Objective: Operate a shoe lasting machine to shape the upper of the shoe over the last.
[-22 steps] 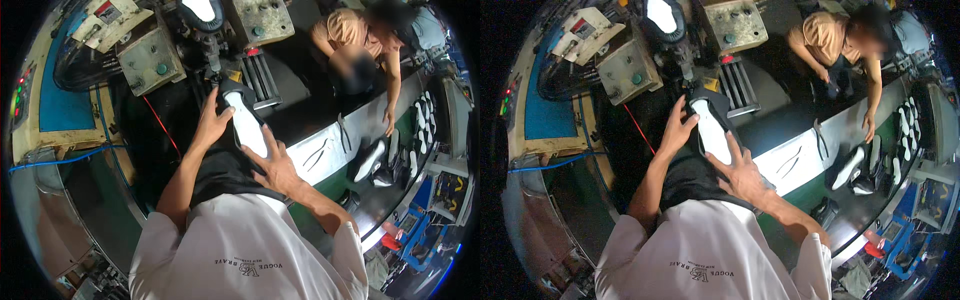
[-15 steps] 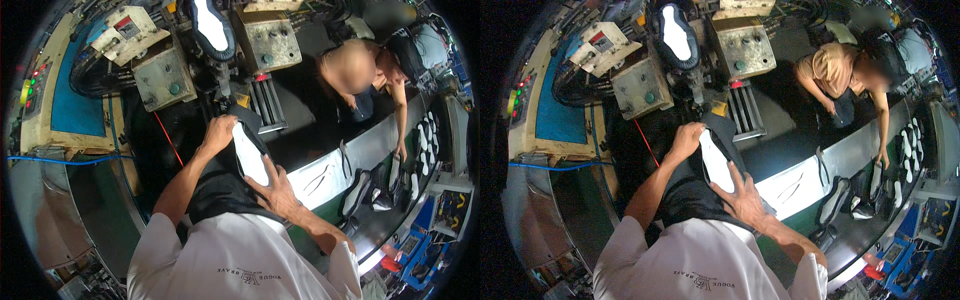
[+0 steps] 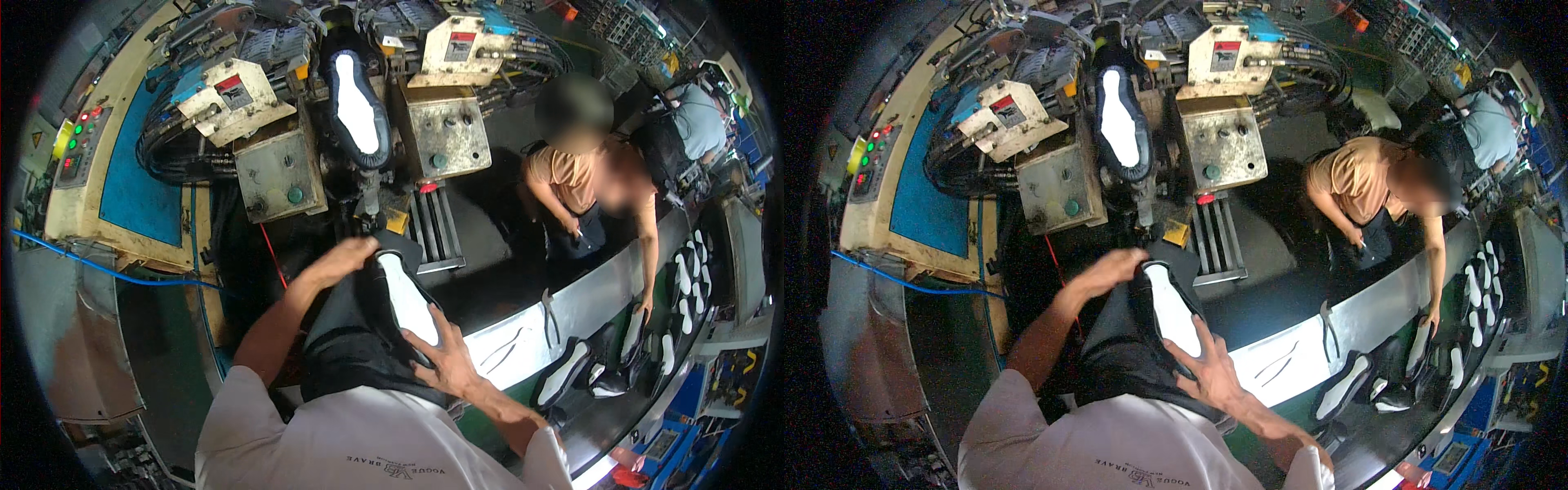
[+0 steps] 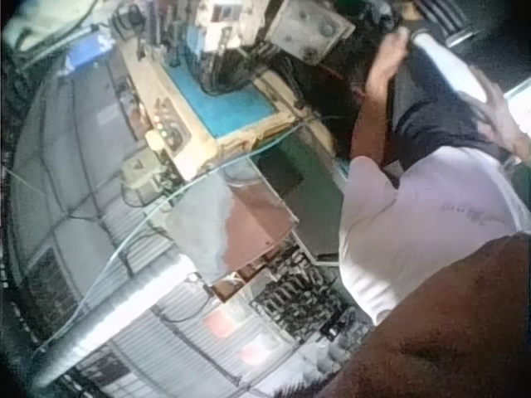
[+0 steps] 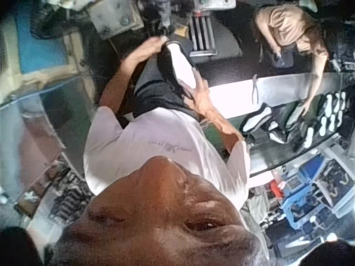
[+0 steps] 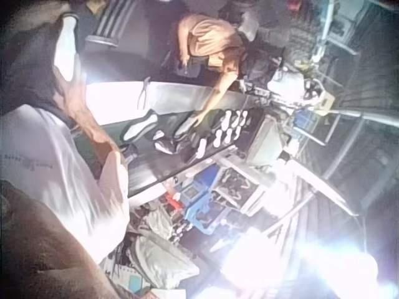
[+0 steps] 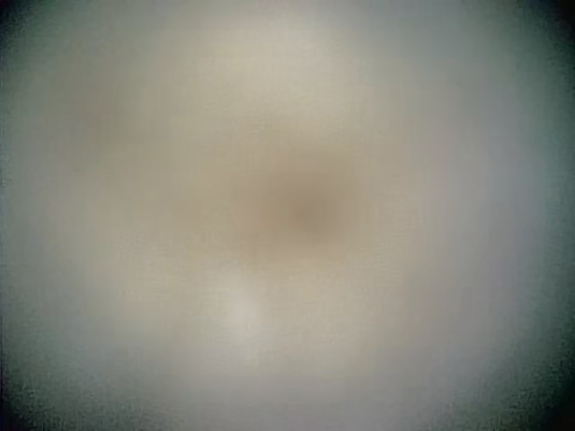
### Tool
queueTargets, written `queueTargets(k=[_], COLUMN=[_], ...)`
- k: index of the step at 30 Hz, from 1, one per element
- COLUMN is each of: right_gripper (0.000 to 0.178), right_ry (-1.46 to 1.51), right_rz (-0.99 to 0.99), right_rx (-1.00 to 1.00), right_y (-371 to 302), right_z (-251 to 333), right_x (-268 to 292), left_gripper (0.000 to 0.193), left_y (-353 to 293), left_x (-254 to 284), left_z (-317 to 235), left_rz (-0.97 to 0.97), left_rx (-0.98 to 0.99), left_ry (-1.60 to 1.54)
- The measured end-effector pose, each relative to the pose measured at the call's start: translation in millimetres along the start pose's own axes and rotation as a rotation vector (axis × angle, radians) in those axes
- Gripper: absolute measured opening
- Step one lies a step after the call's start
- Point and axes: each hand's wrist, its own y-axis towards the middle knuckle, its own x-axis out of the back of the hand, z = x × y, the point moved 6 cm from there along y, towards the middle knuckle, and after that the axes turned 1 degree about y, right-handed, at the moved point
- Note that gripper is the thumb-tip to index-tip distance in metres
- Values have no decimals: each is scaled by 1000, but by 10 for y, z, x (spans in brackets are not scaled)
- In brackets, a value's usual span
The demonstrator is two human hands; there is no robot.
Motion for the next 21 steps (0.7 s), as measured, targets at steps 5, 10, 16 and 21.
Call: queueTargets(k=[5, 10, 16, 21], right_gripper=[66, 69, 78, 75], right_ry=[42, -143, -269, -241], right_rz=[-200, -343, -364, -385], right_rx=[-172, -96, 108, 105], right_y=[97, 828, 2240, 3262], right_z=[19, 242, 414, 480], right_x=[560, 1303, 1687, 1572], left_gripper=[33, 41, 56, 110], left_y=[811, 1682, 696, -727], left_x=[1266, 1102, 1297, 1115], left_z=[-1222, -1921, -1862, -1361], left_rz=[-594, -185, -102, 65], left_rx=[-268, 59, -113, -184], left_ry=[-155, -838, -765, -1149])
